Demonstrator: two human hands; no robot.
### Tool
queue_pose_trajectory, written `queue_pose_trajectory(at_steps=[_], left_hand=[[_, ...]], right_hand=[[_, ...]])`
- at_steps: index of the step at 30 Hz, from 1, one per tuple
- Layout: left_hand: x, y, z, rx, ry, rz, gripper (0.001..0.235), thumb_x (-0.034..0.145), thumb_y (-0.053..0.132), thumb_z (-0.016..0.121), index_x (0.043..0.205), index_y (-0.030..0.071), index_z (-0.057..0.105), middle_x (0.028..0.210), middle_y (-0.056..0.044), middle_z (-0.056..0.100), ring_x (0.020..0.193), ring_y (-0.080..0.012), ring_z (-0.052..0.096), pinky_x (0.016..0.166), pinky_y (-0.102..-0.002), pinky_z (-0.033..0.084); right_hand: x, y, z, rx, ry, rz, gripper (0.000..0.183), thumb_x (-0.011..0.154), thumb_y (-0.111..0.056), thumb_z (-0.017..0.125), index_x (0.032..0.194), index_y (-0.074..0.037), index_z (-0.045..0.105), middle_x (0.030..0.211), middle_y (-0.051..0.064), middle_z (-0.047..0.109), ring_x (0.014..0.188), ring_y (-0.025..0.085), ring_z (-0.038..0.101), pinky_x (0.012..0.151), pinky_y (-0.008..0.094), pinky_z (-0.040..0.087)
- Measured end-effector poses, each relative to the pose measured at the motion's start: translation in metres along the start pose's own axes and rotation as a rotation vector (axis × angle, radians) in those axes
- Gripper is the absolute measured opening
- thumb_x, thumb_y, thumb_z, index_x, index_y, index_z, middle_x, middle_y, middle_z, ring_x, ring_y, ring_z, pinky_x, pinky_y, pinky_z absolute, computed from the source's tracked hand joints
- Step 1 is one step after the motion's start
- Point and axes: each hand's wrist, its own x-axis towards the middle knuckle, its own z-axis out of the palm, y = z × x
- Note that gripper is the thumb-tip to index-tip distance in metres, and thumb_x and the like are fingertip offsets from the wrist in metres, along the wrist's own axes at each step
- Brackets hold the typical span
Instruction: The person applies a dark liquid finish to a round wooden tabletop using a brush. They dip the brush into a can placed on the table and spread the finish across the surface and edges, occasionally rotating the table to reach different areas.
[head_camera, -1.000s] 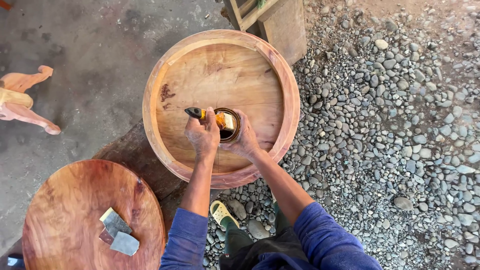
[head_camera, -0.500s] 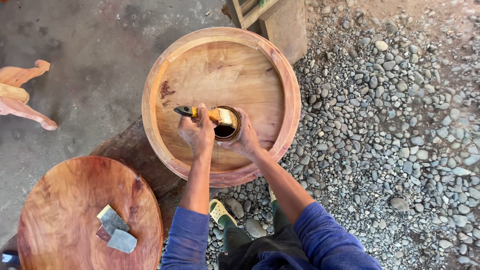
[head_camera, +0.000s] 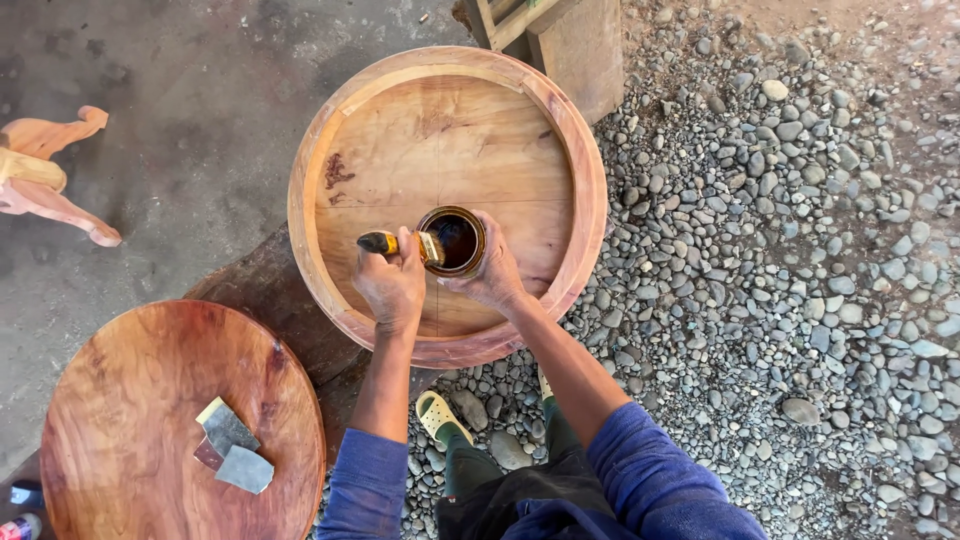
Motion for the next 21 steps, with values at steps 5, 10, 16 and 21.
queue_pose_trajectory(at_steps=[5, 10, 16, 21], left_hand=[[0.000, 0.019, -0.016, 0.056, 0.052, 0.075, 0.024, 0.096, 0.007, 0.076, 0.080, 0.002, 0.058, 0.068, -0.006, 0.059, 0.053, -0.0168, 0.058, 0.051, -0.035, 0.047], [0.001, 0.016, -0.024, 0.077, 0.045, 0.060, 0.022, 0.096, 0.006, 0.073, 0.080, 0.002, 0.059, 0.066, -0.004, 0.061, 0.051, -0.0158, 0.061, 0.047, -0.032, 0.048], [0.003, 0.021, -0.035, 0.026, 0.006, -0.003, 0.020, 0.098, 0.007, 0.072, 0.084, 0.001, 0.059, 0.065, -0.005, 0.064, 0.054, -0.0152, 0.065, 0.049, -0.032, 0.050], [0.005, 0.025, -0.045, 0.193, -0.033, -0.128, 0.024, 0.095, 0.013, 0.075, 0.077, 0.004, 0.062, 0.064, -0.007, 0.069, 0.054, -0.0185, 0.069, 0.049, -0.035, 0.053]], right_hand=[[-0.001, 0.001, -0.001, -0.019, -0.016, 0.003, 0.119, 0.057, -0.028, 0.100, 0.150, -0.008, 0.028, 0.143, 0.013, 0.049, 0.133, 0.029, 0.054, 0.112, 0.039, 0.047], [0.001, 0.000, -0.001, -0.059, -0.006, -0.001, 0.121, 0.058, -0.032, 0.101, 0.150, -0.006, 0.026, 0.142, 0.014, 0.049, 0.132, 0.029, 0.054, 0.111, 0.040, 0.048], [0.000, -0.005, -0.003, -0.053, 0.003, -0.036, 0.120, 0.058, -0.032, 0.102, 0.149, -0.005, 0.027, 0.140, 0.014, 0.052, 0.131, 0.029, 0.056, 0.111, 0.040, 0.049], [0.000, -0.006, -0.005, -0.008, -0.014, -0.012, 0.118, 0.058, -0.026, 0.099, 0.149, -0.006, 0.027, 0.139, 0.013, 0.055, 0.130, 0.029, 0.058, 0.111, 0.040, 0.049]])
